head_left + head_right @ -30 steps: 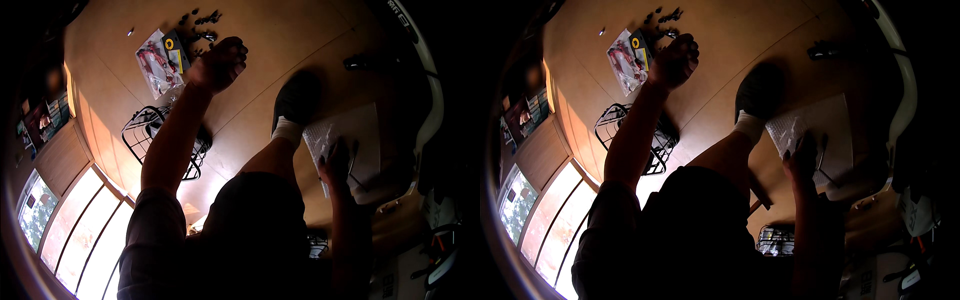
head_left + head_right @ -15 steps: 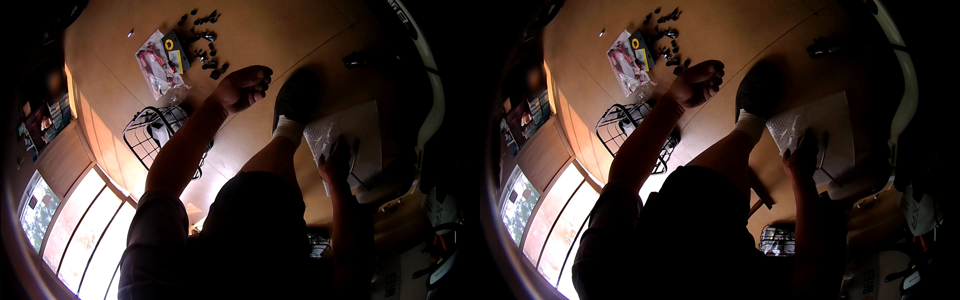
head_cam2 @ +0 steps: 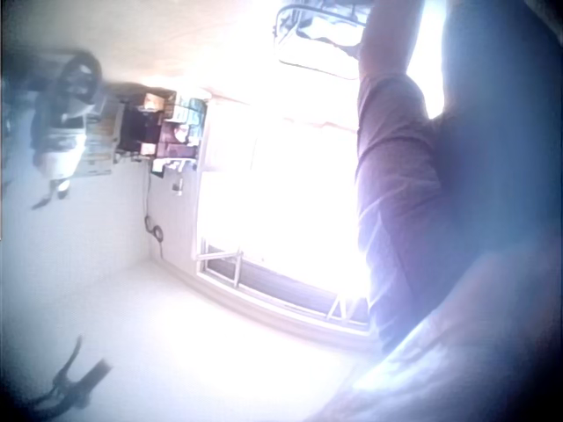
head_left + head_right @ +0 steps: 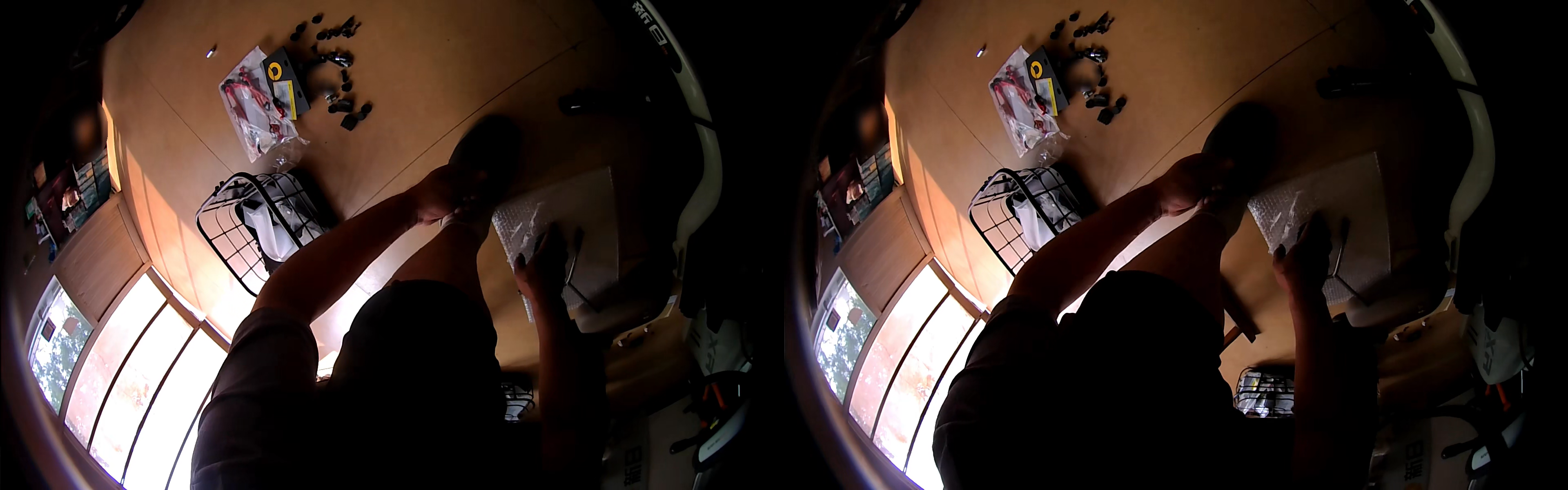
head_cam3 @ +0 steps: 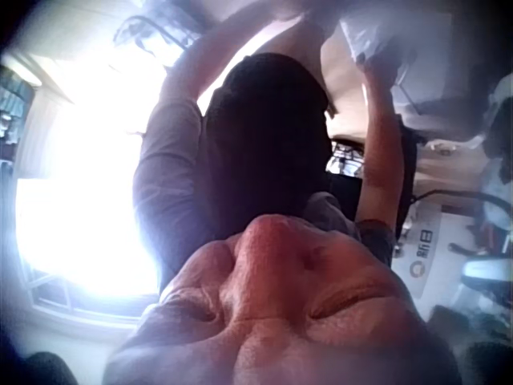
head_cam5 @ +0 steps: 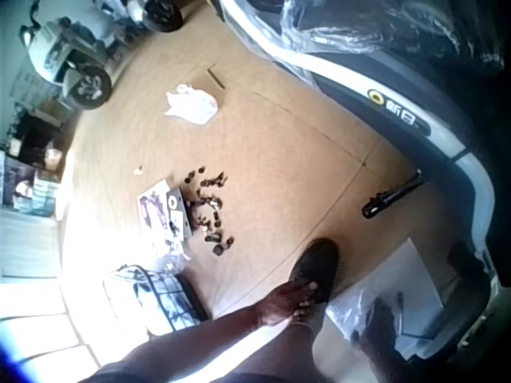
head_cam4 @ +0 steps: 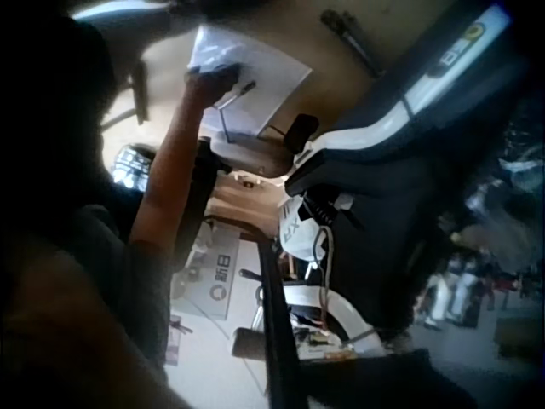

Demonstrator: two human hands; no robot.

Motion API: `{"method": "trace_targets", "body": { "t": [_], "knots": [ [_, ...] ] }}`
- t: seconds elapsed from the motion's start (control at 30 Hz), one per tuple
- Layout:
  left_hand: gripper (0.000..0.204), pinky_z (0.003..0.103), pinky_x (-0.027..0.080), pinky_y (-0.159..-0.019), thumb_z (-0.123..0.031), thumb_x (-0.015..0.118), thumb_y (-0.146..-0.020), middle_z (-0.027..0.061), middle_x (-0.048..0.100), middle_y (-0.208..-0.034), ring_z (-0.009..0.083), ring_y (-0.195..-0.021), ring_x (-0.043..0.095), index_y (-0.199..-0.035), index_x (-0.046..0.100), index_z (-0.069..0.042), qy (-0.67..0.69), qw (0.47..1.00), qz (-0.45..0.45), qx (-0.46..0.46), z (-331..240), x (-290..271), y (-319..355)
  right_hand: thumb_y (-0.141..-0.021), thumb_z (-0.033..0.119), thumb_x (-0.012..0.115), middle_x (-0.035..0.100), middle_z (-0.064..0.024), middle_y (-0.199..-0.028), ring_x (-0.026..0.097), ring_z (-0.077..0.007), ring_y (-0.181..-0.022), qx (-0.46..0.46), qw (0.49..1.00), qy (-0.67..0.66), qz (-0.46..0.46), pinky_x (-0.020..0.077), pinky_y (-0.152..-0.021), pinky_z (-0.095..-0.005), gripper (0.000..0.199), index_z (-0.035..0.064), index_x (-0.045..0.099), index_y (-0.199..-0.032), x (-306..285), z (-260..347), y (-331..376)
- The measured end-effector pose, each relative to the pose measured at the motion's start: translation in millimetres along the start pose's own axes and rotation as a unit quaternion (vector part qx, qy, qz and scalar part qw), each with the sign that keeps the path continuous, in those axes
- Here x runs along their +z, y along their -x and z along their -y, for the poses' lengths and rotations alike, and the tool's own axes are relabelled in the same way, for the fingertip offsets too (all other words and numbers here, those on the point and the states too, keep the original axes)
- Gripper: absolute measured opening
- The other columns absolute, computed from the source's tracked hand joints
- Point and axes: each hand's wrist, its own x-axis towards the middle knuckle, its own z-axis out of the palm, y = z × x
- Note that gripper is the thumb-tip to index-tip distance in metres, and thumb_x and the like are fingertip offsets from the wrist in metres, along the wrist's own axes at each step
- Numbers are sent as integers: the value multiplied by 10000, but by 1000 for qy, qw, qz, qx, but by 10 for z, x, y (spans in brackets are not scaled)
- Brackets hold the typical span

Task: The person assembles a scooter by unpacking parts, attaching a rearview mirror, and using a wrench to tighten bolts on the scooter's body. The person handles small hardware, a mirror, and a wrench while working on the scooter in a workshop.

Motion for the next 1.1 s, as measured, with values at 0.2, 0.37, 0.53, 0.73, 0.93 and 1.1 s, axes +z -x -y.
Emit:
{"method": "trace_targets", "body": {
  "t": [0.2, 0.37, 0.53, 0.73, 0.93, 1.1],
  "knots": [
    [321, 267, 436, -587, -421, 559, -1072, -17, 583, -802, 120, -678, 540, -1097, 665, -119, -13, 999, -37, 12, -55, 79, -4, -795, 248, 812, 434, -292, -1479, 472, -460, -1321, -2, 1000, -11, 1, 458, -1098, -514, 1033, -34, 224, -1596, -58, 18, -9],
    [344, 278, 396, -519, -442, 531, -1081, -19, 520, -708, 118, -583, 493, -1061, 646, -119, 10, 999, -38, 3, -126, 127, 23, -802, 255, 811, 449, -285, -1479, 447, -466, -1349, 6, 999, -28, 22, 451, -1104, -520, 1013, -39, 240, -1587, -137, 6, 7],
    [343, 269, 360, -469, -419, 482, -1105, -14, 463, -651, 120, -523, 429, -1006, 600, -112, 47, 997, -58, 23, -172, 160, 81, -868, 306, 747, 466, -297, -1457, 474, -473, -1333, -14, 996, -80, 29, 440, -1112, -533, 872, 16, 315, -1568, -237, -190, 80],
    [338, 277, 413, -539, -331, 464, -1111, 2, 480, -697, 128, -591, 478, -850, 539, -130, 50, 992, -90, 72, 78, -72, 388, -947, 239, 672, 577, -236, -1337, 569, -402, -1232, -125, 985, -112, -32, 478, -1048, -495, 594, 34, 469, -1466, -1258, -403, 1009],
    [228, 349, 511, -717, -263, 554, -1026, 81, 615, -813, 234, -779, 639, -898, 586, -77, -299, 922, -89, 230, 323, -449, 1059, -925, 194, 705, 636, -200, -1231, 627, -382, -1129, -50, 988, -139, -47, 505, -985, -468, 521, 15, 547, -1388, -2246, -634, 2432],
    [329, 278, 429, -598, -352, 462, -1109, -12, 501, -723, 115, -645, 484, -878, 541, -131, -173, 898, -193, 355, -460, 259, 2336, -914, 216, 730, 657, -193, -1187, 641, -358, -1107, -89, 977, -76, -179, 521, -946, -455, 502, 38, 588, -1361, -2328, -665, 3299]
  ]
}}
